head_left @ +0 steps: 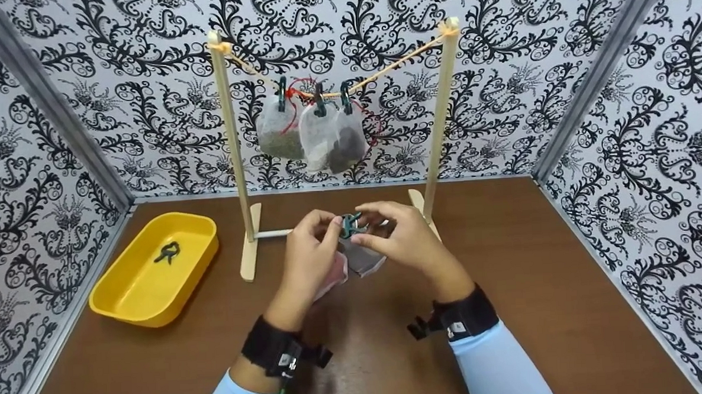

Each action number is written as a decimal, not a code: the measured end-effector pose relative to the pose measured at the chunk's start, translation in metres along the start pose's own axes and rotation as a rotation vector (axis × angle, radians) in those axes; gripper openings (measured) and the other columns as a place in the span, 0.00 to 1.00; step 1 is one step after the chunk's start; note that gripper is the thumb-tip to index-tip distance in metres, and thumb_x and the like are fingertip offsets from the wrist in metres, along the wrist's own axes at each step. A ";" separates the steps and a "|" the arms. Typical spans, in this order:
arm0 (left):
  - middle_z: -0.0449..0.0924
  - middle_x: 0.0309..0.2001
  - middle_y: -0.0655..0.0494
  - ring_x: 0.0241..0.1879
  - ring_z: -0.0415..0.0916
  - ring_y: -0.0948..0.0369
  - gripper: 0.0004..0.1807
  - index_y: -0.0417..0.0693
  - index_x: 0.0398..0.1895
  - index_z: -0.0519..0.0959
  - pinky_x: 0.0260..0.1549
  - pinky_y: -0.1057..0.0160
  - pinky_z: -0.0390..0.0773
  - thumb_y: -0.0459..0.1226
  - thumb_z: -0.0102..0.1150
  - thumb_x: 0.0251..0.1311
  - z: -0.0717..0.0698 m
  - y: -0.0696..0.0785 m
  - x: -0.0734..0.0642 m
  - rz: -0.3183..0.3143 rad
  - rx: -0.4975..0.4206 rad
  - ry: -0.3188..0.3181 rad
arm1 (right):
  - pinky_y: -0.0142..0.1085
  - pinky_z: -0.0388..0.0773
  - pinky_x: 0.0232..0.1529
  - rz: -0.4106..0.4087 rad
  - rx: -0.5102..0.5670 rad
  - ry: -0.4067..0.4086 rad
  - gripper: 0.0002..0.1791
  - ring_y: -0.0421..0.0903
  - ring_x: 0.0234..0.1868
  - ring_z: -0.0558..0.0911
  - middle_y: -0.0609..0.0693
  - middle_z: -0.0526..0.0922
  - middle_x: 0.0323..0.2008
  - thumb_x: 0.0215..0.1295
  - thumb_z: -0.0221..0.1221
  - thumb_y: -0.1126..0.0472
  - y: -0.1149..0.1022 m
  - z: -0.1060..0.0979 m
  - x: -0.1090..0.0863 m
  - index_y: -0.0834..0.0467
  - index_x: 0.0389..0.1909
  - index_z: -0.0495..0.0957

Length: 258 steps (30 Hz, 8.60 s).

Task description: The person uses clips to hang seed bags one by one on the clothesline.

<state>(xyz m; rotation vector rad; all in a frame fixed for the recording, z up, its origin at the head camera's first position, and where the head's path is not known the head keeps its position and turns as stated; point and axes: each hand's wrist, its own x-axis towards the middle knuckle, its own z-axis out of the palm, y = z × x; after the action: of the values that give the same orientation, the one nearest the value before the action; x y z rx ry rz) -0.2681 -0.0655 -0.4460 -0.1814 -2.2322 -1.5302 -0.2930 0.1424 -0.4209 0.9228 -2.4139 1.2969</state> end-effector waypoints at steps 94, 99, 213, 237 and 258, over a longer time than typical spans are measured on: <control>0.89 0.54 0.34 0.46 0.92 0.36 0.15 0.34 0.55 0.86 0.46 0.45 0.95 0.37 0.53 0.89 -0.142 0.105 0.164 0.339 0.762 0.191 | 0.27 0.72 0.61 0.085 -0.314 0.223 0.17 0.36 0.52 0.70 0.39 0.72 0.43 0.79 0.66 0.45 -0.142 -0.047 0.236 0.49 0.56 0.93; 0.89 0.58 0.36 0.50 0.92 0.37 0.15 0.37 0.57 0.88 0.52 0.45 0.94 0.38 0.56 0.87 -0.135 0.108 0.168 0.331 0.768 0.177 | 0.29 0.74 0.56 0.121 -0.326 0.170 0.14 0.36 0.50 0.71 0.40 0.74 0.45 0.78 0.69 0.46 -0.151 -0.038 0.249 0.47 0.55 0.94; 0.91 0.40 0.40 0.35 0.83 0.61 0.08 0.36 0.44 0.90 0.37 0.76 0.80 0.32 0.78 0.68 -0.100 -0.048 0.061 -0.041 0.093 0.339 | 0.42 0.86 0.49 0.683 -0.236 -0.081 0.20 0.53 0.44 0.90 0.62 0.93 0.44 0.72 0.75 0.60 0.182 -0.064 -0.055 0.69 0.58 0.88; 0.92 0.30 0.48 0.24 0.89 0.62 0.07 0.35 0.37 0.88 0.22 0.63 0.89 0.30 0.78 0.68 -0.015 -0.020 0.027 -0.146 -0.322 0.123 | 0.62 0.87 0.60 0.640 -0.379 -0.102 0.25 0.64 0.52 0.91 0.64 0.93 0.52 0.74 0.74 0.52 0.134 -0.051 -0.029 0.65 0.62 0.86; 0.91 0.28 0.55 0.21 0.89 0.61 0.06 0.39 0.46 0.78 0.16 0.65 0.83 0.33 0.64 0.82 0.025 -0.016 0.008 -0.287 -0.583 -0.099 | 0.54 0.94 0.54 0.019 0.061 -0.057 0.28 0.54 0.46 0.93 0.60 0.94 0.50 0.62 0.84 0.58 0.029 -0.001 0.011 0.63 0.61 0.89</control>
<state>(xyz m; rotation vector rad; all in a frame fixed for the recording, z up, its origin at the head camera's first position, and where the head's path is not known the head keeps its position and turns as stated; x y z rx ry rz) -0.2876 -0.0498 -0.4637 -0.1099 -1.8785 -2.3489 -0.3198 0.1504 -0.4347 0.9676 -2.4441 1.3764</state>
